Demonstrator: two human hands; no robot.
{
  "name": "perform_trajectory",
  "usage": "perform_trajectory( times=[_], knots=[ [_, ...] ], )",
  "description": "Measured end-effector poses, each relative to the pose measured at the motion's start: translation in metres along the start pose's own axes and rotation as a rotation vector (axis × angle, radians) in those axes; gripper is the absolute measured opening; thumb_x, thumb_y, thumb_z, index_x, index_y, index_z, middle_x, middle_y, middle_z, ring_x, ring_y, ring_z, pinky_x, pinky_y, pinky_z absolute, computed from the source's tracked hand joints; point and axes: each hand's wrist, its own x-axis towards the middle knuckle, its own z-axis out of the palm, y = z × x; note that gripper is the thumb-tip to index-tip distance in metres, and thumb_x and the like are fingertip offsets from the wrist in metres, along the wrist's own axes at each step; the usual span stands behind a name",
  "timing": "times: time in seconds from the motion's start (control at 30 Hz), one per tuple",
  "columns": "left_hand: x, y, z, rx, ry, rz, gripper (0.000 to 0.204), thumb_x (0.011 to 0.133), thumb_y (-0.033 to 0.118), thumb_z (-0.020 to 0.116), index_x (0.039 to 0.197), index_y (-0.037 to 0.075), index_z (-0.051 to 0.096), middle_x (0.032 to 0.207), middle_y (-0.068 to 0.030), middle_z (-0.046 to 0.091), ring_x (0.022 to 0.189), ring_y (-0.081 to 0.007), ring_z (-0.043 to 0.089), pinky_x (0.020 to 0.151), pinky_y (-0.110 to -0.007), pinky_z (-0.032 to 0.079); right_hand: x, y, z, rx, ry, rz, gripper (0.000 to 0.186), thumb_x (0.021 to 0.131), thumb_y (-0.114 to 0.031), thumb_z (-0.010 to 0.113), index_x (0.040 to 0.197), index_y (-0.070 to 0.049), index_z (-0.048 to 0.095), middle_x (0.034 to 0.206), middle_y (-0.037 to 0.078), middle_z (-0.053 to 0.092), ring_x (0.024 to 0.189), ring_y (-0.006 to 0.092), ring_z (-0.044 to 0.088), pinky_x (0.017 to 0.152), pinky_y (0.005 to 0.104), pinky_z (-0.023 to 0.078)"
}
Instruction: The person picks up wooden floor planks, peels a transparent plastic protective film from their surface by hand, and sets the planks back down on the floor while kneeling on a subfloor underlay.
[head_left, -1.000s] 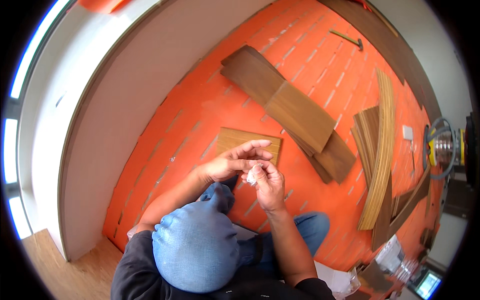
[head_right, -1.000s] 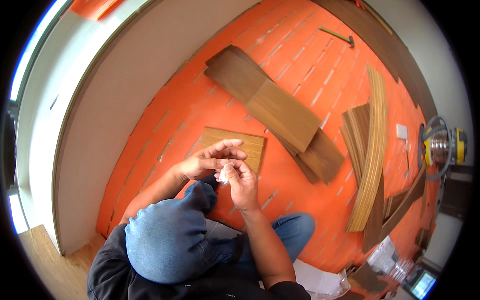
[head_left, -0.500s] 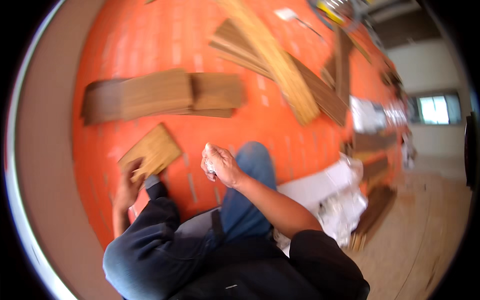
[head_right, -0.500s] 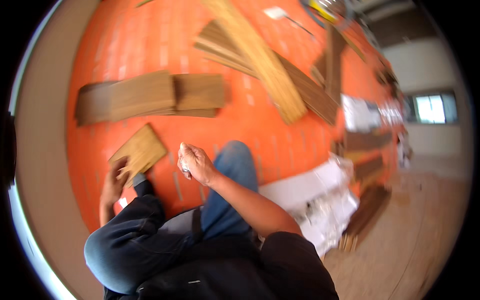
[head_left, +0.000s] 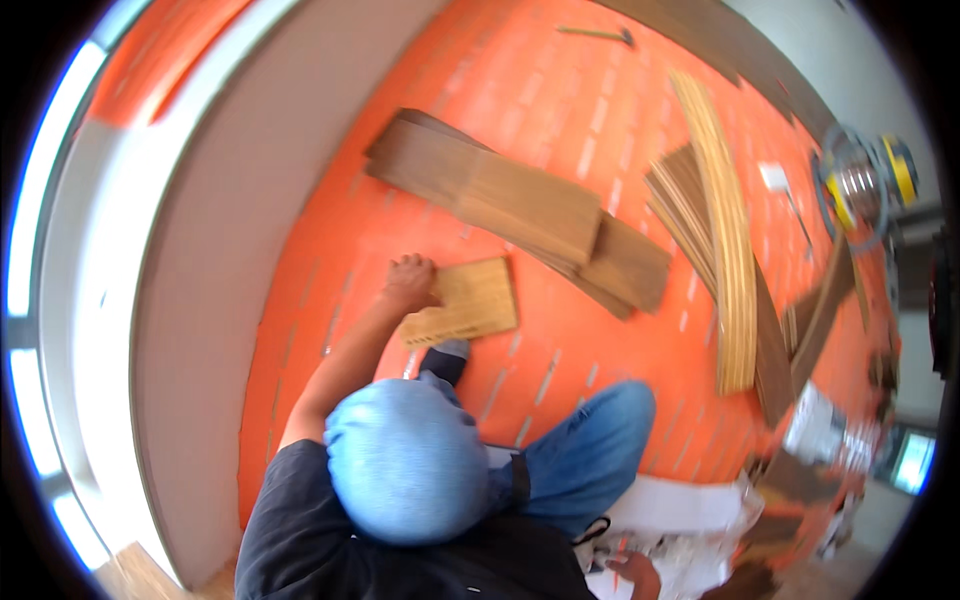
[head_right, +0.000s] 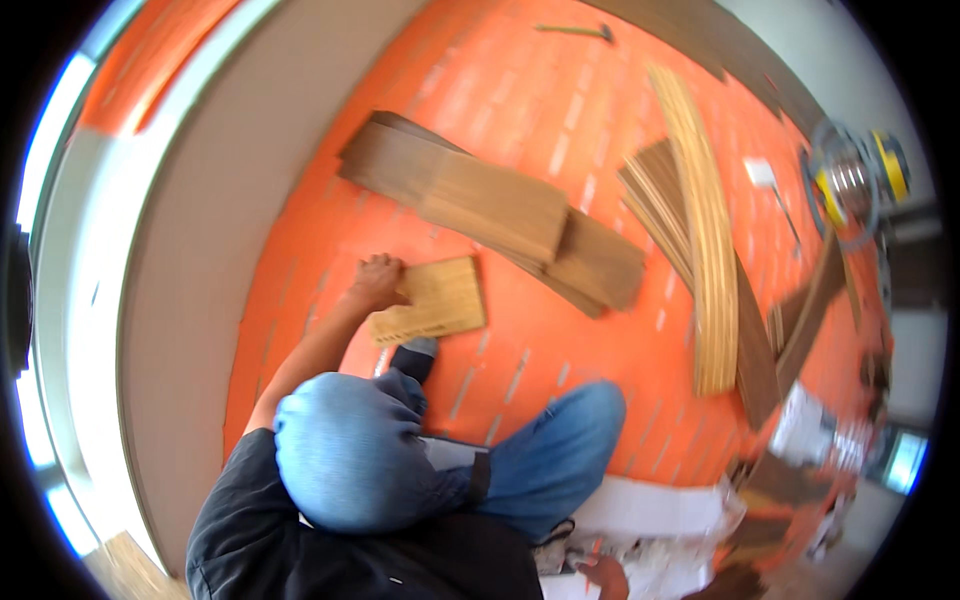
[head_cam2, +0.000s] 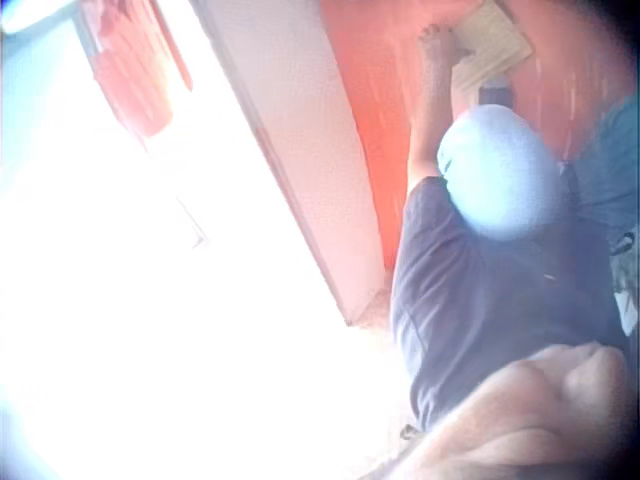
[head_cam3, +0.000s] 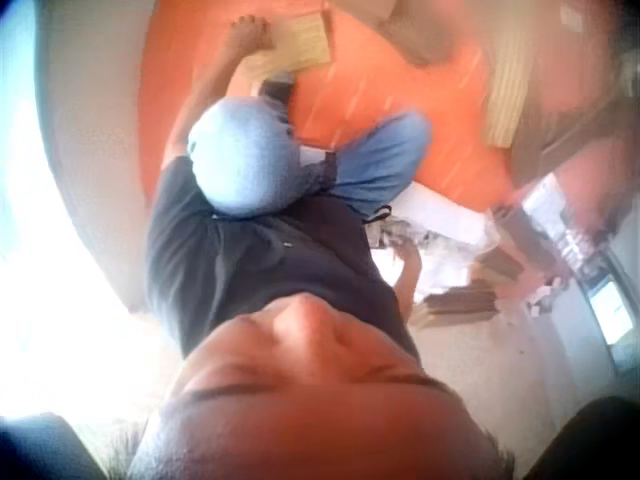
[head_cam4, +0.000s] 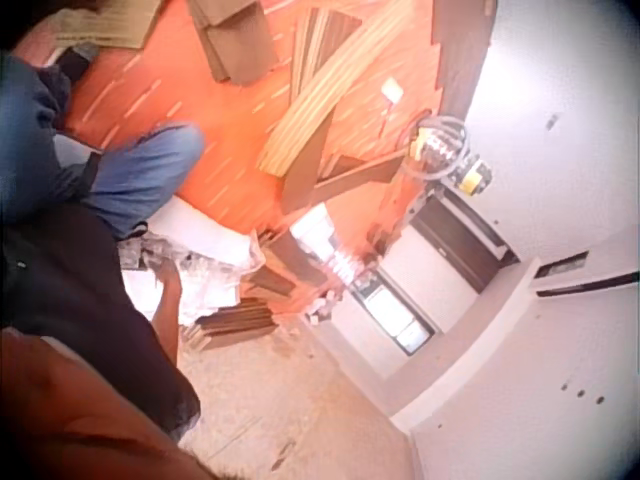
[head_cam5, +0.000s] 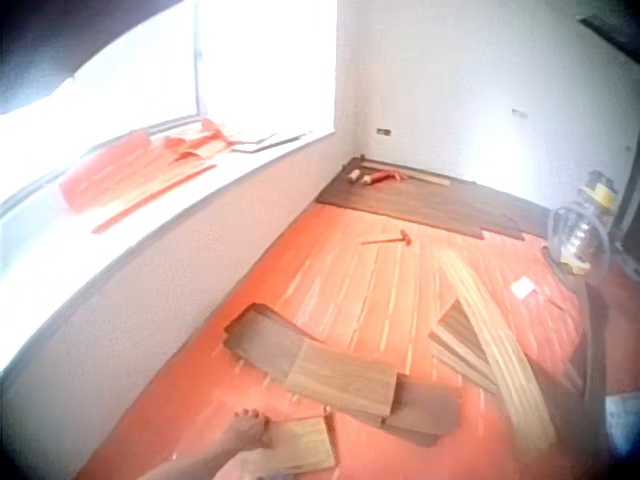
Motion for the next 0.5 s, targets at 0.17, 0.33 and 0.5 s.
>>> perform_trajectory(
  times=[0.17, 0.33, 0.5],
  knots=[
    [0.003, -0.007, -0.042, -0.267, -0.184, 0.167, 0.064, 0.076, 0.064, 0.082, 0.117, 0.015, 0.080, 0.128, -0.0168, 0.069, 0.123, -0.0379, 0.064, 0.101, -0.050, 0.055, -0.001, -0.091, -0.084, 0.086, 0.628, -0.206, 0.042, 0.098, -0.042, 0.065, 0.113, -0.004, 0.077, 0.111, 0.024, 0.075, 0.109, 0.0393, 0.071, 0.099, 0.0488, 0.053],
    [-0.072, 0.011, -0.015, -0.479, -0.170, 0.143, 0.050, 0.089, 0.042, 0.073, 0.129, 0.012, 0.067, 0.115, -0.0168, 0.075, 0.111, -0.0371, 0.070, 0.095, -0.051, 0.056, -0.003, -0.209, -0.167, 0.131, 0.909, -0.636, 0.032, 0.100, -0.024, 0.060, 0.120, -0.003, 0.073, 0.117, 0.025, 0.071, 0.111, 0.0398, 0.068, 0.100, 0.0490, 0.052],
    [-0.171, 0.006, -0.105, -0.539, 0.000, -0.044, 0.035, 0.098, 0.030, 0.064, 0.130, 0.016, 0.066, 0.108, -0.0166, 0.076, 0.103, -0.0389, 0.072, 0.087, -0.053, 0.056, -0.030, -0.301, -0.199, 0.040, 0.830, -0.756, 0.038, 0.102, -0.033, 0.059, 0.125, -0.005, 0.072, 0.125, 0.027, 0.068, 0.117, 0.0448, 0.064, 0.104, 0.0508, 0.050]
  ],
)
